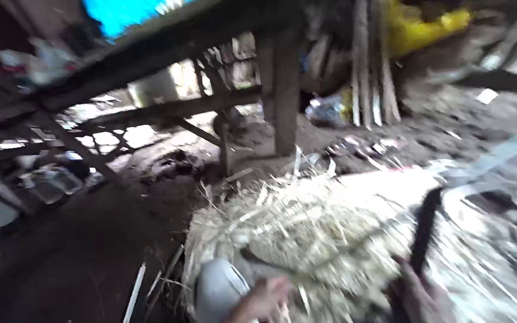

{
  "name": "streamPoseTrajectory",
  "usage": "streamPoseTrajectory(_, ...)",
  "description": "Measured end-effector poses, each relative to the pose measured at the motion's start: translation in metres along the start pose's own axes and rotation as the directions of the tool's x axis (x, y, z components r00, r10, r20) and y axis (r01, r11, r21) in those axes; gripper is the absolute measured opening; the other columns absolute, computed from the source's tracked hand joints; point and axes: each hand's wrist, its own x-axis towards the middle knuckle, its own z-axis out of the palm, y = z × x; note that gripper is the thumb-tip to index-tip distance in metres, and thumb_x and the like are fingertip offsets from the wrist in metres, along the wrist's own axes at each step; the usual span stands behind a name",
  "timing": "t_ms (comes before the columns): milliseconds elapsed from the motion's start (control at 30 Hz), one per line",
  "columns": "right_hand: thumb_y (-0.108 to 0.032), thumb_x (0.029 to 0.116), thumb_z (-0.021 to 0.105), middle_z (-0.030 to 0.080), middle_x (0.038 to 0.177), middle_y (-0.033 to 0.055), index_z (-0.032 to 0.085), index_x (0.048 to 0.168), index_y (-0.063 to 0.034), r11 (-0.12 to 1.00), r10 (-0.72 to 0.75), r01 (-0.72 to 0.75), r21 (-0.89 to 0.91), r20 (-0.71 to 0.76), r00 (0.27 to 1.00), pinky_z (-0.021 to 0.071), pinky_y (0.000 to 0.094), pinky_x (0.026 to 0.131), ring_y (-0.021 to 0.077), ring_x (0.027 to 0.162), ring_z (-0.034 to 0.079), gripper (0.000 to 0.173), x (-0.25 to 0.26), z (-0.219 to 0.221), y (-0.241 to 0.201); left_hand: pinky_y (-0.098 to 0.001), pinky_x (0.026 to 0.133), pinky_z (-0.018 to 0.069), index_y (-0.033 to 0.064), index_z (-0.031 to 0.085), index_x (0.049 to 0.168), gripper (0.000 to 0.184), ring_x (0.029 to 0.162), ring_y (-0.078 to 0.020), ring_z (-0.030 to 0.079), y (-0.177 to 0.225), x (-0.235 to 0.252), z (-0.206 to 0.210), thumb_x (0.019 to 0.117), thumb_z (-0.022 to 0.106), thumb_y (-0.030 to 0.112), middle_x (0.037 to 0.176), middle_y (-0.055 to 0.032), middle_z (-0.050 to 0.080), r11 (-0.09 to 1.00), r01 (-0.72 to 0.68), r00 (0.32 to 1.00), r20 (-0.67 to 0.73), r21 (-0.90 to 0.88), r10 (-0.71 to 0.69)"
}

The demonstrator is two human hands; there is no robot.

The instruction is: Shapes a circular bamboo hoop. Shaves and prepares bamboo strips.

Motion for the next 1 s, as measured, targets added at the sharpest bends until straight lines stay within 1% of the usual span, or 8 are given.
streamPoseTrajectory(100, -0.018, 0.1080, 0.043, 0.058, 0.074, -0.0032, 0.061, 0.126, 0.0035, 1.000, 0.009, -0.008, 0.006, -0.037, 0.999, 0.0520, 0.0224, 0.059, 0.0006, 0.058, 0.055, 0.033, -0.025, 0.007, 0.011, -0.0215, 0.056, 0.0412, -0.0020, 0.059, 0.131, 0.037, 0.057, -0.0028, 0.045, 0.006, 0.020, 0.009, 0.1116, 0.036, 0.020, 0.073, 0.0023, 0.055, 0.997, 0.070, 0.996, -0.059, -0.032, -0.072)
streamPoseTrajectory(200, -0.014, 0.1065, 0.039, 0.055, 0.067, -0.0069, 0.057, 0.122, 0.0018, 0.985, 0.047, -0.052, 0.167, 0.037, 0.998, 0.0535, 0.0228, 0.055, 0.0018, 0.053, 0.054, 0.028, -0.036, 0.026, 0.025, -0.0200, 0.050, 0.0369, -0.0030, 0.059, 0.130, 0.040, 0.053, -0.0024, 0.041, 0.007, 0.035, 0.021, 0.1127, 0.031, 0.020, 0.069, 0.0039, 0.049, 0.993, 0.104, 0.989, -0.096, -0.050, -0.109)
streamPoseTrajectory(267, -0.012, 0.1069, 0.041, 0.061, 0.079, 0.0037, 0.060, 0.128, 0.0033, 0.997, 0.074, -0.072, -0.029, 0.092, 0.993, 0.0518, 0.0298, 0.059, 0.0096, 0.059, 0.056, 0.032, -0.044, 0.040, 0.032, -0.0192, 0.048, 0.0349, -0.0044, 0.059, 0.128, 0.040, 0.051, -0.0024, 0.039, 0.005, 0.041, 0.032, 0.1131, 0.030, 0.020, 0.067, 0.0042, 0.046, 0.985, 0.138, 0.985, -0.086, -0.102, -0.147)
streamPoseTrajectory(333, -0.011, 0.1050, 0.046, 0.073, 0.102, 0.0174, 0.062, 0.134, -0.0006, 0.942, 0.048, 0.017, -0.335, 0.185, 0.982, 0.0553, 0.0480, 0.080, 0.0280, 0.085, 0.070, 0.035, -0.048, 0.053, 0.039, -0.0185, 0.047, 0.0351, -0.0051, 0.057, 0.125, 0.039, 0.049, -0.0027, 0.038, 0.011, 0.046, 0.042, 0.1133, 0.030, 0.019, 0.066, 0.0045, 0.044, 0.973, 0.175, 0.980, -0.069, -0.152, -0.187)
streamPoseTrajectory(400, -0.014, 0.1020, 0.050, 0.073, 0.092, 0.0220, 0.065, 0.131, -0.0028, 0.854, -0.023, 0.131, -0.503, 0.215, 0.976, 0.0536, 0.0619, 0.075, 0.0427, 0.084, 0.072, 0.035, -0.055, 0.071, 0.043, -0.0181, 0.045, 0.0344, -0.0042, 0.055, 0.121, 0.035, 0.047, -0.0028, 0.036, 0.020, 0.050, 0.049, 0.1133, 0.029, 0.018, 0.064, 0.0049, 0.042, 0.956, 0.197, 0.975, -0.058, -0.217, -0.214)
streamPoseTrajectory(533, -0.006, 0.0910, 0.060, 0.070, 0.075, 0.0219, 0.071, 0.109, 0.0034, 0.756, -0.251, 0.309, -0.577, 0.180, 0.951, 0.0539, 0.0587, 0.060, 0.0440, 0.069, 0.071, 0.023, -0.062, 0.088, 0.047, -0.0146, 0.040, 0.0299, 0.0019, 0.050, 0.103, 0.026, 0.042, 0.0003, 0.032, 0.030, 0.051, 0.054, 0.1115, 0.027, 0.009, 0.058, 0.0067, 0.039, 0.913, 0.221, 0.967, -0.042, -0.342, -0.250)
streamPoseTrajectory(700, 0.002, 0.0771, 0.068, 0.069, 0.069, 0.0208, 0.074, 0.104, 0.0031, 0.681, -0.452, 0.417, -0.601, 0.104, 0.886, 0.0532, 0.0556, 0.053, 0.0421, 0.062, 0.070, 0.027, -0.042, 0.094, 0.055, -0.0136, 0.040, 0.0297, 0.0051, 0.049, 0.095, 0.027, 0.042, 0.0004, 0.031, 0.035, 0.053, 0.050, 0.1119, 0.028, 0.010, 0.058, 0.0074, 0.037, 0.907, 0.200, 0.971, -0.047, -0.370, -0.234)
streamPoseTrajectory(1000, 0.002, 0.0769, 0.070, 0.070, 0.070, 0.0177, 0.075, 0.097, -0.0006, 0.618, -0.592, 0.455, -0.641, 0.002, 0.806, 0.0537, 0.0516, 0.050, 0.0382, 0.061, 0.071, 0.021, -0.024, 0.110, 0.058, -0.0132, 0.039, 0.0287, 0.0052, 0.048, 0.097, 0.028, 0.040, 0.0008, 0.030, 0.040, 0.059, 0.036, 0.1123, 0.025, 0.012, 0.057, 0.0075, 0.036, 0.878, 0.181, 0.977, -0.019, -0.442, -0.211)
